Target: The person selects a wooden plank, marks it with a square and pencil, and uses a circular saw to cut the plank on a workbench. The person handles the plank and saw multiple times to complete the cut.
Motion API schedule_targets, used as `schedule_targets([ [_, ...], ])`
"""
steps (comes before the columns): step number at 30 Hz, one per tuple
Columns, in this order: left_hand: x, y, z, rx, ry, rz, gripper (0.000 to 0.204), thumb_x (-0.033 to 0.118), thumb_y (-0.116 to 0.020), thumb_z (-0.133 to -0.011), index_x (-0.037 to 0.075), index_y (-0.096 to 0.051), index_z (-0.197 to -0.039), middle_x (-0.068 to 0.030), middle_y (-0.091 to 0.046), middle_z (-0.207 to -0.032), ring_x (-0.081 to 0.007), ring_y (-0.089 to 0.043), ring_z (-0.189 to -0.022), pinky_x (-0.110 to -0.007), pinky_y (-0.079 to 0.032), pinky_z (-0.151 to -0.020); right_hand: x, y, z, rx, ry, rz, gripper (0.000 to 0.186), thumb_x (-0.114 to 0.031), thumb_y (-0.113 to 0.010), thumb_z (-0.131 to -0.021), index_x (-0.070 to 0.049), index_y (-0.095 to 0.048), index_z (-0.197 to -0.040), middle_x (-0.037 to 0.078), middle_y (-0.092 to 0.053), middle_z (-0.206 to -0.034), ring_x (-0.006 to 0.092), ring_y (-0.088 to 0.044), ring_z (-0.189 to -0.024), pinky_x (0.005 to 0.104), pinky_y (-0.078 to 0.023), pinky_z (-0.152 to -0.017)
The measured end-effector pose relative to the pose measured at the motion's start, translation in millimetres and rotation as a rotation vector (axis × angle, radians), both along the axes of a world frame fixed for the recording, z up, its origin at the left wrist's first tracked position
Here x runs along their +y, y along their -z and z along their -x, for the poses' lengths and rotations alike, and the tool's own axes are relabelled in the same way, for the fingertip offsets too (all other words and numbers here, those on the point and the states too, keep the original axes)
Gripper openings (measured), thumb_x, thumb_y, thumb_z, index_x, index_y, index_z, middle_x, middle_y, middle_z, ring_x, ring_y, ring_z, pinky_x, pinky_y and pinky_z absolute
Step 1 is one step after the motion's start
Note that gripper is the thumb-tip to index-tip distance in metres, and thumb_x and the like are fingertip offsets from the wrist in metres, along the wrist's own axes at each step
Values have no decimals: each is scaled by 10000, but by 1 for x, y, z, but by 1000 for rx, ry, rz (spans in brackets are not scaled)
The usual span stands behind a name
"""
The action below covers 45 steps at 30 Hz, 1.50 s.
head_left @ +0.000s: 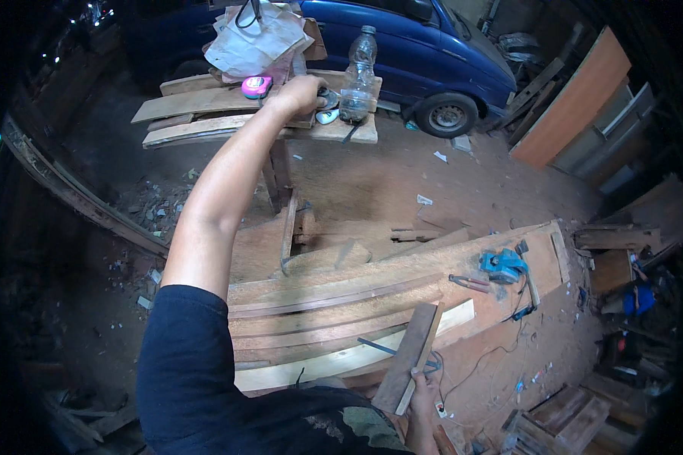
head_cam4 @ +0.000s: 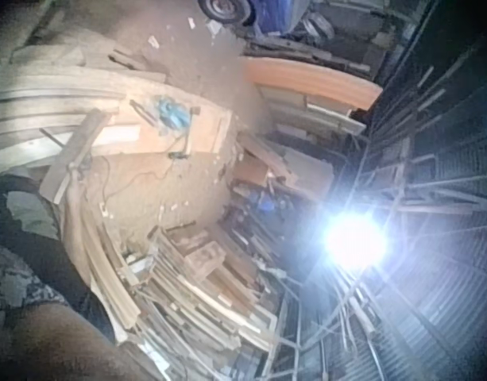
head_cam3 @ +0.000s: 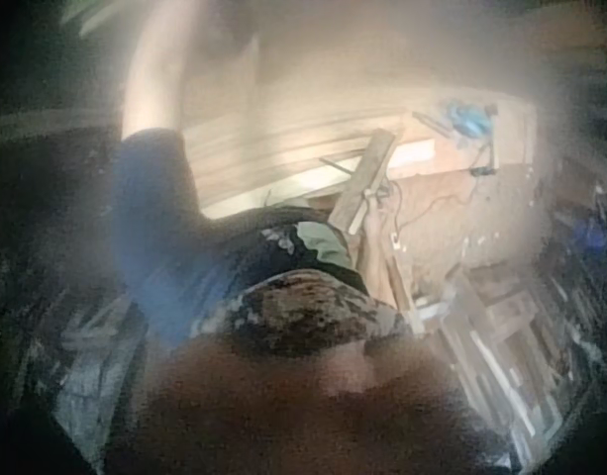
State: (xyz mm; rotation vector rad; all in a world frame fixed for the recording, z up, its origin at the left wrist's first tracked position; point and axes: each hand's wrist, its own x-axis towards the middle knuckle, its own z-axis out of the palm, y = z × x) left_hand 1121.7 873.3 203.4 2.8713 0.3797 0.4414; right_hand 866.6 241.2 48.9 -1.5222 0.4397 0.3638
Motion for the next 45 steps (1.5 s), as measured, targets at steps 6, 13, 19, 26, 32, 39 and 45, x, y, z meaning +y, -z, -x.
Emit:
schedule_targets([
  [6, 17, -18, 17, -134, -46, 64, 383, 268, -668, -898, -28, -671, -1141, -228, -689, -1109, -351, -657, -1058, -425, -499, -912, -22, 12, 0, 5, -105, 82, 342, -122, -656, -856, 102, -587, -1106, 124, -658, -915, 203, -655, -750, 324, -540, -688],
  [13, -142, 11, 94, -385, 115, 1723, 345, 298, -460, -1051, 51, -619, -1232, -45, -670, -1067, -137, -616, -841, -305, -534, -713, -12, -27, -6, -52, -1, -217, 545, -253, -579, -873, 21, -500, -1337, 147, -646, -1122, 261, -666, -942, 366, -547, -860],
  [19, -334, 106, 155, -71, 238, 2392, 406, 237, -324, -1070, -29, -483, -1334, -150, -604, -1232, -201, -608, -995, -360, -533, -843, -21, -51, -25, -115, -68, -789, 613, -429, -557, -897, -10, -504, -1341, 167, -629, -1187, 285, -640, -1038, 404, -544, -891],
  [26, -518, 81, 210, 451, 442, 2118, 378, 207, -517, -1024, -35, -522, -1315, -135, -634, -1241, -195, -615, -1123, -357, -510, -969, -61, -82, -12, -355, 29, -612, 619, -325, -611, -824, 39, -507, -1315, 108, -610, -1156, 204, -617, -1056, 353, -509, -926],
  [32, -601, 92, 266, 572, 629, 1412, 380, 81, -554, -959, -18, -541, -1326, -100, -644, -1154, -179, -615, -980, -316, -506, -842, -145, -90, 89, -347, 324, -481, 532, -269, -632, -852, 35, -532, -1277, 93, -614, -1112, 173, -607, -1001, 317, -496, -897],
  [39, -707, 104, 391, 1023, 765, 1583, 391, 222, -618, -973, 36, -526, -1305, -67, -637, -1164, -164, -610, -986, -312, -484, -852, -215, -66, 260, -467, 709, -259, 433, -153, -725, -903, 13, -581, -1276, 49, -632, -1129, 150, -606, -1042, 293, -491, -925],
  [45, -787, 83, 514, 1304, 918, 1624, 339, 277, -615, -983, 26, -574, -1207, -82, -646, -1147, -191, -621, -1077, -353, -492, -955, -284, -58, 443, -718, 1063, 488, 272, -40, -654, -903, -22, -646, -1174, 100, -602, -1227, 211, -575, -1160, 359, -457, -1001],
])
